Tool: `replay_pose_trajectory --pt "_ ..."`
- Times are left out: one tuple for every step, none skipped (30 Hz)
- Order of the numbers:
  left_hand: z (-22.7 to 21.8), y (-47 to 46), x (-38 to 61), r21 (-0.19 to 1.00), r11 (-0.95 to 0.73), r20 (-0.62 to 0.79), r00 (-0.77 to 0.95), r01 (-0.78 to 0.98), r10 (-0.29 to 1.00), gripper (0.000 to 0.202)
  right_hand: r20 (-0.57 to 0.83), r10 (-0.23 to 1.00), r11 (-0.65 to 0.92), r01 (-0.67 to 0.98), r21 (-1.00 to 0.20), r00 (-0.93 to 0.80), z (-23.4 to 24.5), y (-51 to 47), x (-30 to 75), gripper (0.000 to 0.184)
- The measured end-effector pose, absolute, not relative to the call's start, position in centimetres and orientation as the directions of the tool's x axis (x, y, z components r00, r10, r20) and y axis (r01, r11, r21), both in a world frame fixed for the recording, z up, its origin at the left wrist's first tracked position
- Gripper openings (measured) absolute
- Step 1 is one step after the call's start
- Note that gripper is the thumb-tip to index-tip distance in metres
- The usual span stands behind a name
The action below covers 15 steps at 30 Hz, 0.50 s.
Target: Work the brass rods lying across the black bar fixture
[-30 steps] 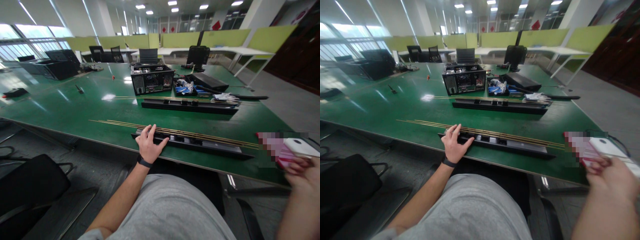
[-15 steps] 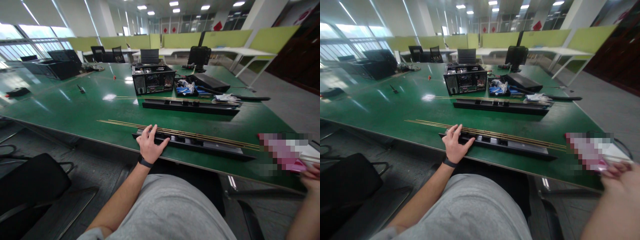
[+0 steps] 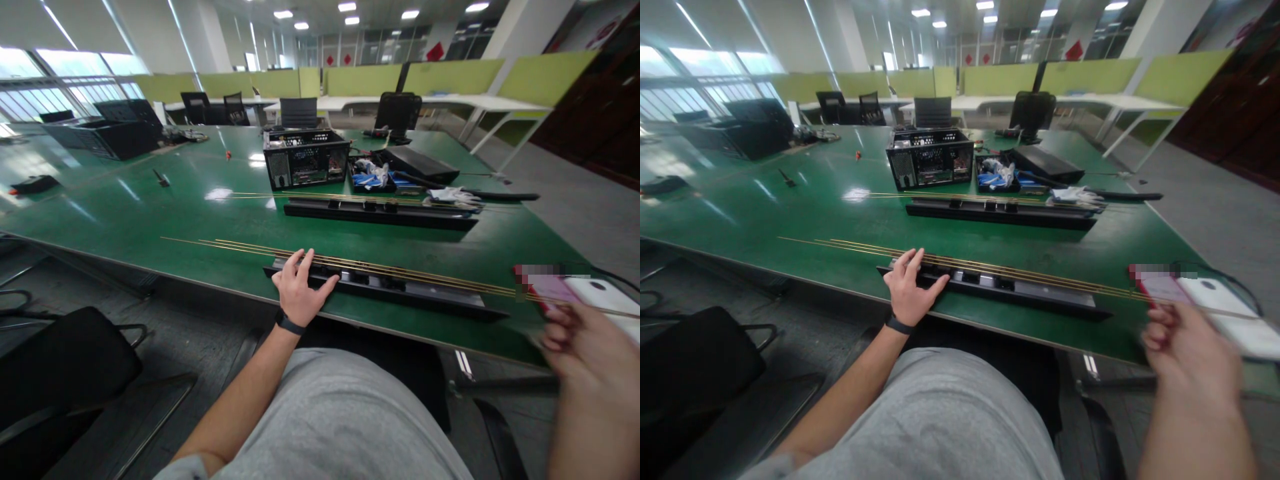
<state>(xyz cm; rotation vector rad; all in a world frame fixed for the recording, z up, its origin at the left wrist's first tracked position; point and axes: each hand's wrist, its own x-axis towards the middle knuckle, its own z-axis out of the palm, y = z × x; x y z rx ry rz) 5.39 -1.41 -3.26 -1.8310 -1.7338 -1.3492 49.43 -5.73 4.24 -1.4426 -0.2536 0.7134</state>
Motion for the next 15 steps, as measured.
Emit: replay_pose_trajectory --pt "-3.3 -1.4 5.4 0.382 -0.248 0.766 -0.155 0.890 0.624 0.072 -0.266 0.585 -0.035 -0.304 -0.952 0.766 4.4 -5.7 48.1 0.021" --pt "-3.4 -1.4 5.4 0.381 -0.254 0.771 -0.154 0.889 0.618 0.071 -0.282 0.594 -0.044 -0.320 -0.946 0.753 4.6 -5.7 46.9 0.022" --pt "-3.4 -1.3 5.4 0.380 -0.256 0.773 -0.153 0.889 0.616 0.071 -0.293 0.606 -0.050 -0.333 -0.942 0.739 4.6 -5.7 45.8 0.022" --pt "-3.5 -1.3 5.3 0.379 -0.254 0.773 -0.153 0.890 0.616 0.071 -0.298 0.622 -0.050 -0.343 -0.938 0.724 4.6 -5.6 44.9 0.021" --pt "-3.5 -1.3 5.4 0.379 -0.249 0.770 -0.155 0.891 0.618 0.071 -0.296 0.641 -0.047 -0.348 -0.936 0.708 4.5 -5.6 44.1 0.020" --pt "-3.6 -1.3 5.4 0.379 -0.244 0.769 -0.157 0.893 0.619 0.071 -0.285 0.660 -0.040 -0.346 -0.937 0.696 4.4 -5.6 43.3 0.017" --pt "-3.6 -1.3 5.4 0.380 -0.244 0.770 -0.159 0.892 0.618 0.071 -0.273 0.680 -0.035 -0.342 -0.939 0.681 4.3 -5.6 42.6 0.013" --pt "-3.6 -1.2 5.4 0.380 -0.250 0.775 -0.159 0.891 0.612 0.071 -0.263 0.703 -0.032 -0.340 -0.940 0.661 4.1 -5.7 42.0 0.012" --pt "-3.6 -1.2 5.4 0.380 -0.259 0.780 -0.157 0.888 0.605 0.071 -0.254 0.728 -0.032 -0.337 -0.941 0.637 3.9 -5.7 41.3 0.014" --pt "-3.6 -1.2 5.4 0.378 -0.268 0.786 -0.154 0.886 0.599 0.071 -0.245 0.754 -0.036 -0.334 -0.942 0.610 3.7 -5.7 40.7 0.019" --pt "-3.6 -1.2 5.4 0.376 -0.275 0.790 -0.151 0.885 0.594 0.071 -0.239 0.778 -0.043 -0.329 -0.943 0.581 3.5 -5.7 40.0 0.025" --pt "-3.6 -1.2 5.4 0.375 -0.279 0.792 -0.148 0.884 0.593 0.071 -0.234 0.799 -0.052 -0.323 -0.945 0.554 3.3 -5.7 39.3 0.031" --pt "-3.6 -1.2 5.4 0.374 -0.278 0.791 -0.148 0.885 0.594 0.070 -0.232 0.816 -0.064 -0.315 -0.947 0.529 3.2 -5.6 38.6 0.035" --pt "-3.6 -1.2 5.4 0.375 -0.274 0.789 -0.149 0.886 0.597 0.070 -0.232 0.829 -0.078 -0.305 -0.949 0.508 3.1 -5.5 37.9 0.038" --pt "-3.6 -1.2 5.4 0.376 -0.269 0.785 -0.151 0.887 0.600 0.070 -0.238 0.841 -0.096 -0.298 -0.950 0.486 3.1 -5.4 37.2 0.041"
